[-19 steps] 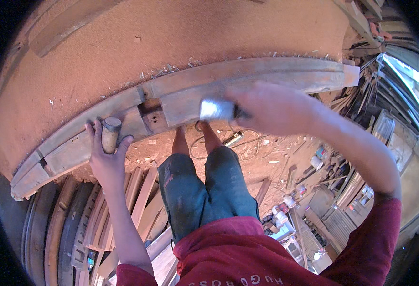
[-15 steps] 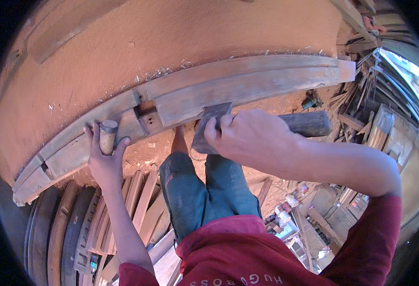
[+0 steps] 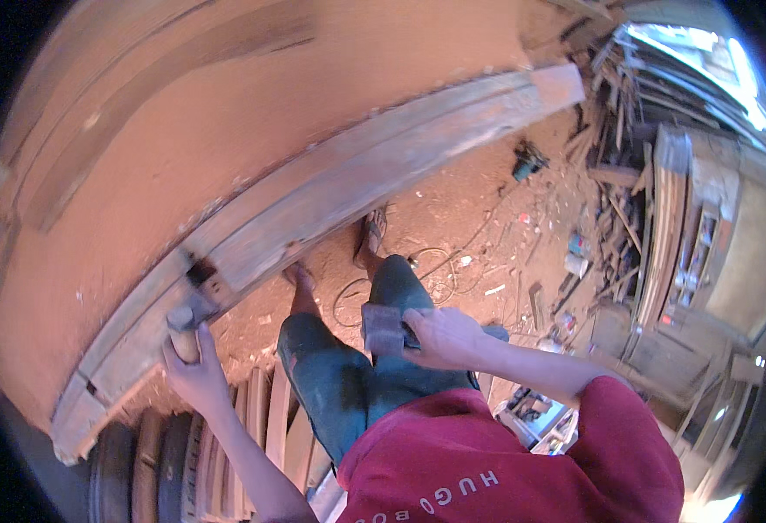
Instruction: The person uses a hammer and chisel to shape a wooden plank, then smooths it with a hand plane. They also use a power sander to finish the surface of the wood.
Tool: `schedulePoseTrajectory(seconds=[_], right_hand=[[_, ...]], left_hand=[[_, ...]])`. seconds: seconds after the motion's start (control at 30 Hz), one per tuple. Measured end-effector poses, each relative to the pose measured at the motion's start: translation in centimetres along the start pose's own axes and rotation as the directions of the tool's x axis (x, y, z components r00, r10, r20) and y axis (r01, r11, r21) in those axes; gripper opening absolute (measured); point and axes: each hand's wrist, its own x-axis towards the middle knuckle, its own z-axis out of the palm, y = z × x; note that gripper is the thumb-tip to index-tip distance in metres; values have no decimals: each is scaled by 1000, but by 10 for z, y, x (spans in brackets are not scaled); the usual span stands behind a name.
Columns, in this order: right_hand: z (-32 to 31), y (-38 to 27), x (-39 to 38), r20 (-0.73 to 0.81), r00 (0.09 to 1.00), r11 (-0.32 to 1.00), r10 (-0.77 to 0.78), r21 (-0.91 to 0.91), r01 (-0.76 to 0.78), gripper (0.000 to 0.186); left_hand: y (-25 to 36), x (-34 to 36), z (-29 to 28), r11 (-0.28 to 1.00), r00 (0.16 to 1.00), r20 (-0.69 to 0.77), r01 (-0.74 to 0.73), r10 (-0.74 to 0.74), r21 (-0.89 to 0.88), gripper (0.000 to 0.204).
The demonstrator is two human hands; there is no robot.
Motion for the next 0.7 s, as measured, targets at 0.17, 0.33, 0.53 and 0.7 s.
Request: schedulePoseTrajectory(seconds=[0.17, 0.33, 0.53, 0.7], right_hand=[[10, 94, -21, -260, 922, 875, 287, 462, -142, 37], [14, 201, -60, -117, 847, 352, 519, 932, -87, 28], [-17, 306, -95, -233, 767, 64, 597, 968, 244, 21], [-59, 429, -116, 54, 884, -231, 464, 971, 62, 22]], left_hand=[[65, -60, 19, 989, 898, 425, -63, 115, -134, 29], [162, -125, 71, 858, 579, 638, -274, 508, -434, 28], [362, -168, 140, 580, 529, 327, -433, 783, -690, 33], [510, -171, 194, 367, 471, 40, -626, 881, -688, 30]])
